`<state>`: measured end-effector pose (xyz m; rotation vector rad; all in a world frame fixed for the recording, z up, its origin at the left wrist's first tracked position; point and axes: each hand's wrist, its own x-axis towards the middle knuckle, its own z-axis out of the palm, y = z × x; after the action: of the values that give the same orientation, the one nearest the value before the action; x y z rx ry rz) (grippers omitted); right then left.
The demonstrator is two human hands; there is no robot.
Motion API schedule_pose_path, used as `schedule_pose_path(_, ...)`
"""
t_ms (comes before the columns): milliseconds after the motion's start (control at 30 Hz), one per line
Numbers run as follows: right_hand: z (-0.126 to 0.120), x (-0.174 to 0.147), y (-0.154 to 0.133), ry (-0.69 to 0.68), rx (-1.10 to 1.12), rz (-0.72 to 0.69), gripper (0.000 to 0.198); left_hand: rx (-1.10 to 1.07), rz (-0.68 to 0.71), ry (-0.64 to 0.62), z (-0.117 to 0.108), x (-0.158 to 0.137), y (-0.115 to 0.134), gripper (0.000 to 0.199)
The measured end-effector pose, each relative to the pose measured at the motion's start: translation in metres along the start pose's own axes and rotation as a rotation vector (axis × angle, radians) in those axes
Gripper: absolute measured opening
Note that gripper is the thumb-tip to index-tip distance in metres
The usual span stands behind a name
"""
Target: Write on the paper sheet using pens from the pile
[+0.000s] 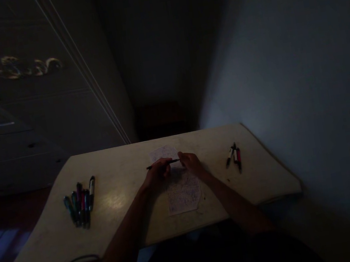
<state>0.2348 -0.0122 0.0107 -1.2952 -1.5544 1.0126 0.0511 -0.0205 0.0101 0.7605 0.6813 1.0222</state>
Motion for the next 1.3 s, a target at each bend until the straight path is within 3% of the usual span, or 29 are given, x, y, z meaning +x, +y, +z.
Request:
schedule_pose_path(167, 0.005, -0.004, 0.003, 0.013, 0.172, 0.004, 0.059, -0.012, -0.023, -0.033, 0.004, -0.001, 0.001, 0.030)
schedule_pose_path(433, 0.007, -0.005, 0.003, 0.045, 0.134, -0.038, 0.052, 0.020, 0.008, 0.081, 0.018, -0.003, 0.005, 0.030)
schedule_pose_path(733, 0.011, -0.005, 0.001, -0.004, 0.043, -0.082, 0.051, 0.049, -0.023, 0.216, 0.017, 0.002, 0.007, 0.028)
schedule_pose_path(1000, 0.007, 0.001, -0.002, 0.002, 0.005, -0.277, 0.029, -0.015, -0.067, 0.243, 0.008, 0.011, 0.009, 0.028)
schedule_pose_path(1300, 0.003, 0.005, 0.005, 0.019, 0.047, -0.184, 0.026, -0.082, -0.055, 0.232, 0.004, 0.015, 0.006, 0.026)
